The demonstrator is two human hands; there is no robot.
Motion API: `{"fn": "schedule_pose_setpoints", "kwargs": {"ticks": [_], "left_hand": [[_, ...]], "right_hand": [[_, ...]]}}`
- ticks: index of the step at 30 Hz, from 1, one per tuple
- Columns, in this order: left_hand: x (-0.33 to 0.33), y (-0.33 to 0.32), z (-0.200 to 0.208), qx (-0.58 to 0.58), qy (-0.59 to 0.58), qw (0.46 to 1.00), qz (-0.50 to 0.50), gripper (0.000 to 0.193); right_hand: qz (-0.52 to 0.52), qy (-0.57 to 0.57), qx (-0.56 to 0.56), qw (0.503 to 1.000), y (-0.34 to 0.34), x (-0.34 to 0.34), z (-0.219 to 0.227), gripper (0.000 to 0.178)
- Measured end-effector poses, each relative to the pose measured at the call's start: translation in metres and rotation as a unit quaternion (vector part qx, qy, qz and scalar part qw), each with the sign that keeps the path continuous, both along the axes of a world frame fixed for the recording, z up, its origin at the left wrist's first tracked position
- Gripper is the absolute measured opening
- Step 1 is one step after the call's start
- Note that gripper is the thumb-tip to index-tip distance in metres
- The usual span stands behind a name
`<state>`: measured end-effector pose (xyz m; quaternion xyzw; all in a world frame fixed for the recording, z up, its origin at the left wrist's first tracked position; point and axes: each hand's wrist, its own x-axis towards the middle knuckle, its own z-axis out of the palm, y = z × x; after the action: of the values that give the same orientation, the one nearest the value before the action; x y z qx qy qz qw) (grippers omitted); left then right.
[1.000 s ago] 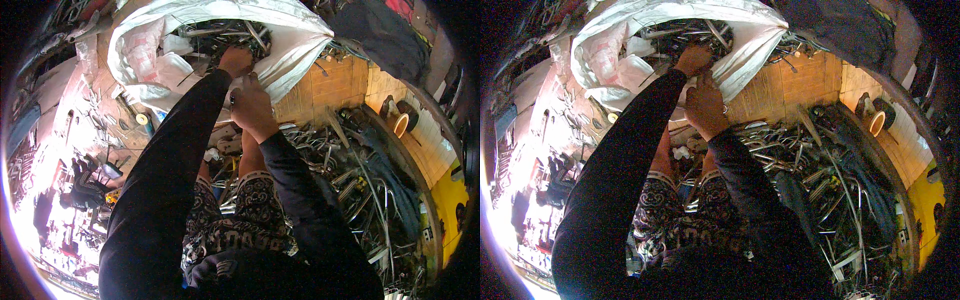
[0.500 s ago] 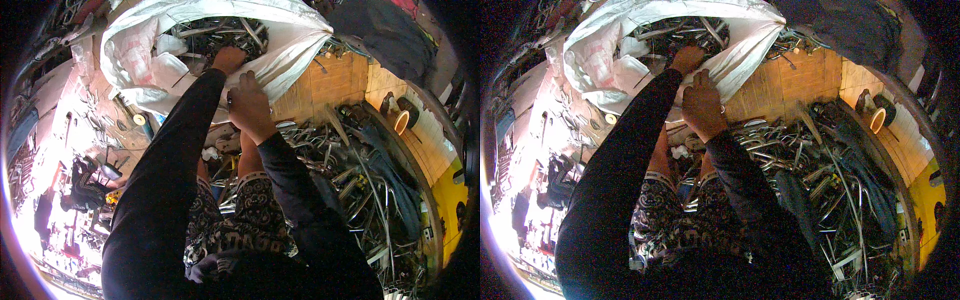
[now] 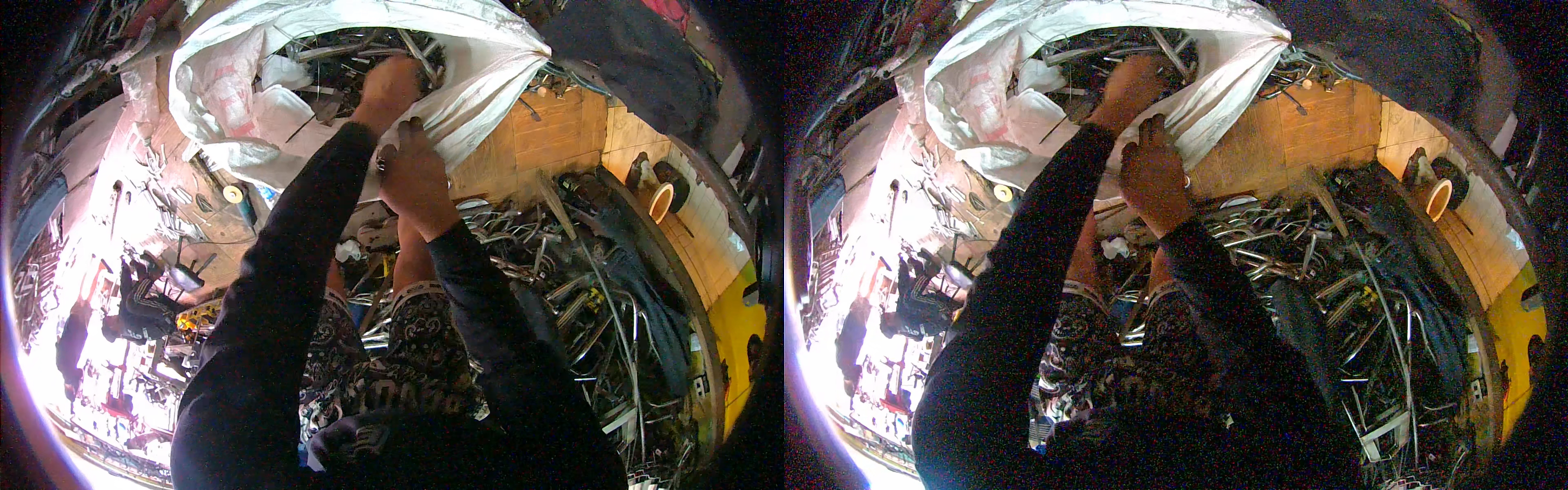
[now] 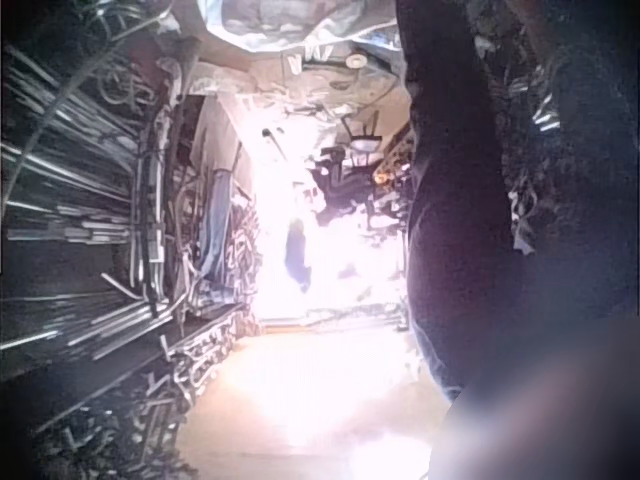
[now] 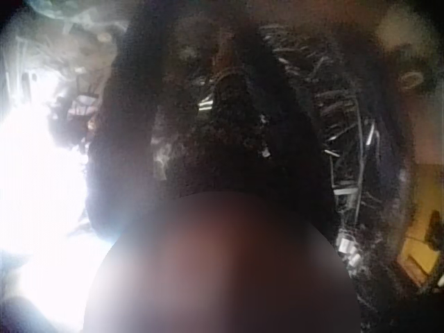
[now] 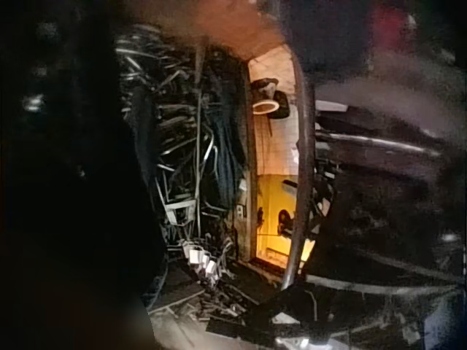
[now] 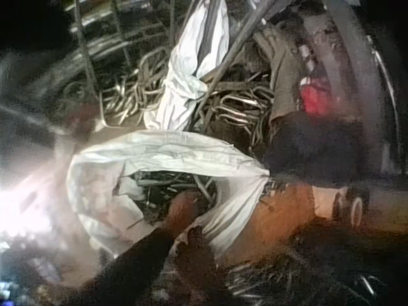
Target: The person retrieves a small metal piece from a bag, walks outside, and uses bolt cutters and an angle grinder to cut and grind the metal. The person handles the metal piece and tools throughout the process.
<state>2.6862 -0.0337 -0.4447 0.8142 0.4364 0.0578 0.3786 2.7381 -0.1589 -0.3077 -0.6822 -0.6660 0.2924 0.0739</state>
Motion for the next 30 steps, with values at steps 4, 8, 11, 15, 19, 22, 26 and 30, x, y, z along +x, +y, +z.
{"fn": "schedule_pose_setpoints", "kwargs": {"ticks": [4, 8, 11, 15, 19, 22, 26, 30], "left_hand": [[0.030, -0.013, -0.027, -0.034, 0.109, 0.993, -0.034, 0.022], [0.033, -0.020, -0.051, -0.054, 0.164, 0.985, -0.011, 0.024], [0.029, -0.016, -0.054, -0.024, 0.197, 0.978, -0.058, 0.023], [0.031, -0.015, -0.052, -0.052, 0.191, 0.980, -0.031, 0.028], [0.028, -0.021, -0.051, -0.104, 0.163, 0.979, 0.061, 0.036], [0.014, -0.019, -0.049, -0.118, 0.090, 0.986, 0.080, 0.039], [-0.010, -0.013, -0.035, -0.146, 0.073, 0.985, 0.056, 0.037], [-0.037, -0.015, -0.006, -0.103, 0.077, 0.984, 0.121, 0.032]], "right_hand": [[0.002, -0.020, 0.070, 0.997, 0.002, -0.002, -0.001, 0.037], [-0.110, 0.083, -0.042, 0.990, 0.003, -0.001, 0.000, 0.044], [-0.021, 0.019, 0.039, 0.999, 0.004, 0.000, -0.004, 0.038], [-0.037, 0.016, 0.013, 0.999, 0.001, -0.001, -0.009, 0.033], [-0.014, 0.002, 0.038, 0.999, -0.002, 0.003, -0.004, 0.030], [0.011, -0.014, 0.001, 1.000, -0.002, 0.007, 0.005, 0.025], [0.026, -0.028, -0.032, 0.999, 0.002, 0.006, 0.012, 0.021], [0.027, -0.030, -0.068, 0.997, 0.006, 0.003, 0.013, 0.023]]}}
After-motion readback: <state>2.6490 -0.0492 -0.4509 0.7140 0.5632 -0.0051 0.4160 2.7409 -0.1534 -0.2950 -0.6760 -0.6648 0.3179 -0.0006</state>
